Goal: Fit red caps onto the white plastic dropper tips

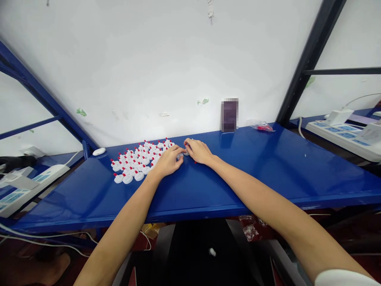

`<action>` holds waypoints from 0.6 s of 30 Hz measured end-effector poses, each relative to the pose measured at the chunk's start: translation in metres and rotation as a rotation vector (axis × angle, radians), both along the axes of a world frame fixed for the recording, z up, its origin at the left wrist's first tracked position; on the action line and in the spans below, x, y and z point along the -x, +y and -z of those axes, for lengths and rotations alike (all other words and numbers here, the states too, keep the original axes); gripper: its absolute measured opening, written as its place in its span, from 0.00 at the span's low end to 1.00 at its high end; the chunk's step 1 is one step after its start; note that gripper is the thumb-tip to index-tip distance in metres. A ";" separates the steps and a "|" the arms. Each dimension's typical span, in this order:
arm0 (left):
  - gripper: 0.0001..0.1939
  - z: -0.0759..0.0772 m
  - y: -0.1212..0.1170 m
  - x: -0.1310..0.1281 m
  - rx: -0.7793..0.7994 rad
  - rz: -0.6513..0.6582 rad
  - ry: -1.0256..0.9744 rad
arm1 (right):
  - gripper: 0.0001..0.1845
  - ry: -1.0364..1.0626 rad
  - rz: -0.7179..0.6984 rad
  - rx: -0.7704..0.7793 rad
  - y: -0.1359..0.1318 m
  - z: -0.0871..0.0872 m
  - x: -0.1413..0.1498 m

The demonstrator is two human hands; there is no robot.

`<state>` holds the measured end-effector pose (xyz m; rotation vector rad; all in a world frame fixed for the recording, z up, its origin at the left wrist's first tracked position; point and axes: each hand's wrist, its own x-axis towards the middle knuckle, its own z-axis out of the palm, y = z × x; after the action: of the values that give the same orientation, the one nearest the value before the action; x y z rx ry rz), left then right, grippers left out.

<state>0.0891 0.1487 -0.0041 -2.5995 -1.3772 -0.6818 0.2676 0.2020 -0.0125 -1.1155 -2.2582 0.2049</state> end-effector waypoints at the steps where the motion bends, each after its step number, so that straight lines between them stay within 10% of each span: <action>1: 0.15 0.000 0.000 0.000 0.006 -0.006 0.011 | 0.12 -0.014 -0.004 -0.005 -0.001 -0.001 -0.002; 18: 0.14 0.003 0.001 0.002 0.004 -0.066 0.108 | 0.10 -0.028 -0.056 0.011 -0.001 -0.001 -0.006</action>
<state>0.0868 0.1501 -0.0076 -2.5403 -1.4261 -0.5224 0.2732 0.2014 -0.0120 -1.0680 -2.3178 0.2257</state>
